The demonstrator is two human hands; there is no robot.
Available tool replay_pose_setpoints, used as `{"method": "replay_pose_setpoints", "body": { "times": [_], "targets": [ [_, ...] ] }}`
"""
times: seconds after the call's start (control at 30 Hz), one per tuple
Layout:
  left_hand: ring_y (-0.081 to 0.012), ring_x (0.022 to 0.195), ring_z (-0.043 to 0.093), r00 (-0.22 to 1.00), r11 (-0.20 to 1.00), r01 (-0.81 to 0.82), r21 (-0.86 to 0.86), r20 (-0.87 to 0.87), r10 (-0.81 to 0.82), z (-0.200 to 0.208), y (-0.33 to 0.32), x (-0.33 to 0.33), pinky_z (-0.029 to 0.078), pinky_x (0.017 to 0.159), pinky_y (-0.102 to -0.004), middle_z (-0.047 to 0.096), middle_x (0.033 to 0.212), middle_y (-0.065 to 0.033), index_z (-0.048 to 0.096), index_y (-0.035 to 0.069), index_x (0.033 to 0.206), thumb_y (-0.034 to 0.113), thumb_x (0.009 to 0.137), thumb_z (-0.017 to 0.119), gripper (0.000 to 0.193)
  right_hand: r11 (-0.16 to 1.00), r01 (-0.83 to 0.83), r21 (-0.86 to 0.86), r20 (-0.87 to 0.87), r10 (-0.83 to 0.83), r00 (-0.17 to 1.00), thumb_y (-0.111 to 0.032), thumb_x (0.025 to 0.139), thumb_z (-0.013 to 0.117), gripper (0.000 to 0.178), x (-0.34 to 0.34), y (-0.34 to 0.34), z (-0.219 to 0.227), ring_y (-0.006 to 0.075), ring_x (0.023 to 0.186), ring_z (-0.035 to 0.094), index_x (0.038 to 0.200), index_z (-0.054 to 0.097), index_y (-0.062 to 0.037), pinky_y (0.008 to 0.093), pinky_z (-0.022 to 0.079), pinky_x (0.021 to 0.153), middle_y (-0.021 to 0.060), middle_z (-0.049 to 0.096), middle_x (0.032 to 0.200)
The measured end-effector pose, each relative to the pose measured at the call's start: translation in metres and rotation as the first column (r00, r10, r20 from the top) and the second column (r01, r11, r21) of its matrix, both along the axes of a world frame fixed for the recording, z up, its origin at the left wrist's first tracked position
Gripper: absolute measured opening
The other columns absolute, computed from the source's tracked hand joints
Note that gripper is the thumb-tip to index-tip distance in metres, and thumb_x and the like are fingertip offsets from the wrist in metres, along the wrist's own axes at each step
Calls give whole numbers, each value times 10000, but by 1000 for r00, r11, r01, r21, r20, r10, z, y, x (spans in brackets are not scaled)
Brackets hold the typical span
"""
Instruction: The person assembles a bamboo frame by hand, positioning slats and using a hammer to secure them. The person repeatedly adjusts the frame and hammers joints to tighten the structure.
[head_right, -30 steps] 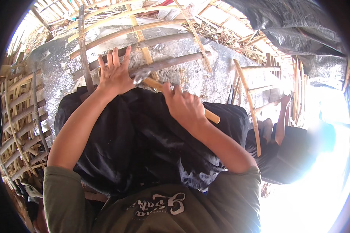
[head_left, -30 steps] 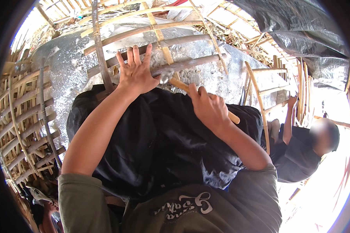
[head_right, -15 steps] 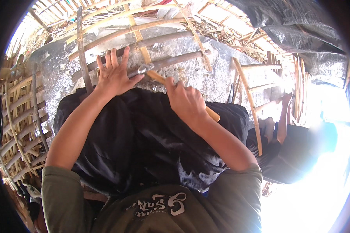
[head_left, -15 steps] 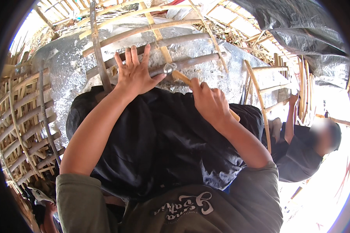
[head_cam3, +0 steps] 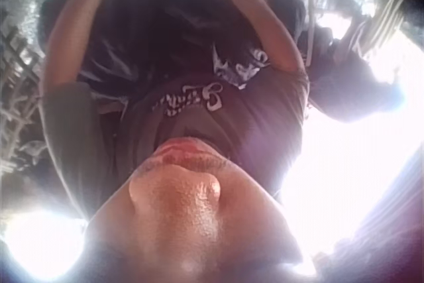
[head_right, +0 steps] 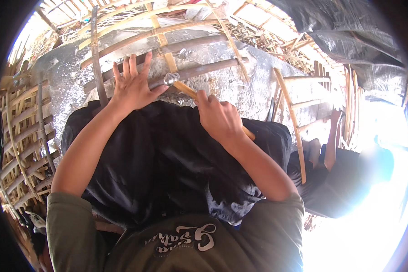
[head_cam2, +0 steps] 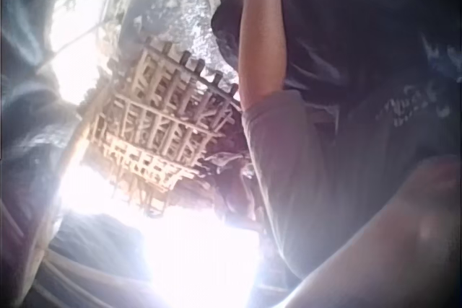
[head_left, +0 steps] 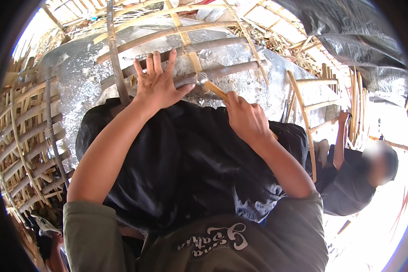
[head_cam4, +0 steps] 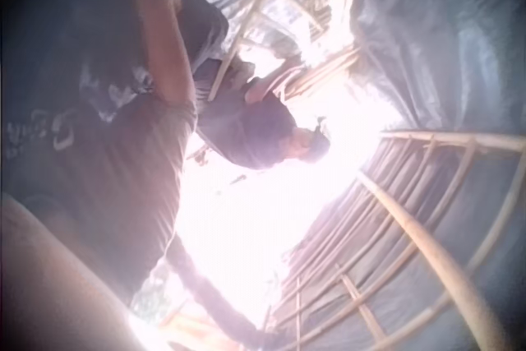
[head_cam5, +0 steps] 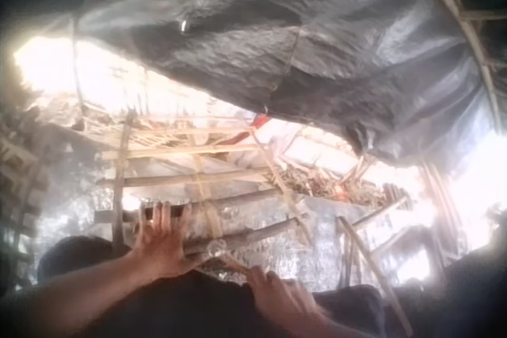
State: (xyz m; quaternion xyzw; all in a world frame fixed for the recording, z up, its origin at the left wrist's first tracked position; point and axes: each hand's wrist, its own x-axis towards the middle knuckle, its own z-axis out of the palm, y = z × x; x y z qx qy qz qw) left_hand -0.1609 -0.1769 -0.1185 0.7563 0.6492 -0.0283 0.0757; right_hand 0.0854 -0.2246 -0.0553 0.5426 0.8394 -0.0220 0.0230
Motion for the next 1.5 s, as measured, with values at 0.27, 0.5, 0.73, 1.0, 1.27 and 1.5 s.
{"method": "replay_pose_setpoints", "body": {
  "times": [0.27, 0.5, 0.73, 1.0, 1.27, 1.5],
  "targets": [
    [-483, 1427, 275, 999, 984, 18, 177, 46, -26, -17, -1, -2, 138, 1135, -720, 277, 1518, -334, 191, 144, 1609, 816, 839, 488, 1064, 987, 63, -145, -131, -82, 988, -231, 1012, 550, 194, -9, 9, 20, 448, 644, 679, 1033, 472, -55, 545, 550, 550, 203, 667, 701],
    [-498, 1420, 298, 999, 977, 16, 213, 44, -26, -21, 1, -1, 137, 1133, -731, 301, 1511, -330, 185, 154, 1611, 812, 846, 483, 1052, 982, 116, -151, -70, -127, 989, -220, 1015, 553, 197, -8, 14, 16, 437, 606, 663, 1035, 477, -39, 518, 543, 537, 205, 655, 675],
    [-498, 1390, 351, 995, 933, 16, 360, 90, -52, -33, 2, -2, 227, 1085, -754, 342, 1487, -326, 271, 145, 1589, 818, 832, 496, 1038, 996, 82, -37, -181, -88, 980, -200, 1014, 561, 184, 1, 10, -1, 437, 593, 651, 1054, 485, -37, 533, 521, 534, 219, 633, 636],
    [-493, 1428, 298, 997, 977, -3, 213, 71, -12, -25, 3, -1, 168, 1116, -745, 294, 1521, -331, 202, 164, 1609, 815, 848, 480, 1039, 975, 158, -157, -115, -176, 978, -190, 1026, 535, 181, -9, -7, -3, 445, 612, 654, 1036, 468, -22, 543, 515, 523, 242, 623, 644],
    [-487, 1438, 271, 998, 981, -10, 196, 59, -2, -20, 6, 0, 151, 1118, -749, 287, 1524, -321, 199, 151, 1607, 827, 840, 476, 1060, 973, 181, -145, -212, -210, 954, -197, 1030, 521, 187, -16, -16, 8, 464, 626, 651, 1035, 461, -20, 546, 529, 560, 252, 614, 625],
    [-482, 1452, 253, 999, 981, -8, 194, 52, -2, -26, 2, 3, 132, 1119, -754, 262, 1535, -330, 170, 158, 1613, 829, 851, 451, 1054, 966, 241, -98, -325, -260, 909, -181, 1024, 536, 187, -16, -25, 12, 445, 591, 637, 1021, 469, -7, 521, 515, 533, 242, 608, 624]
  ]
}}
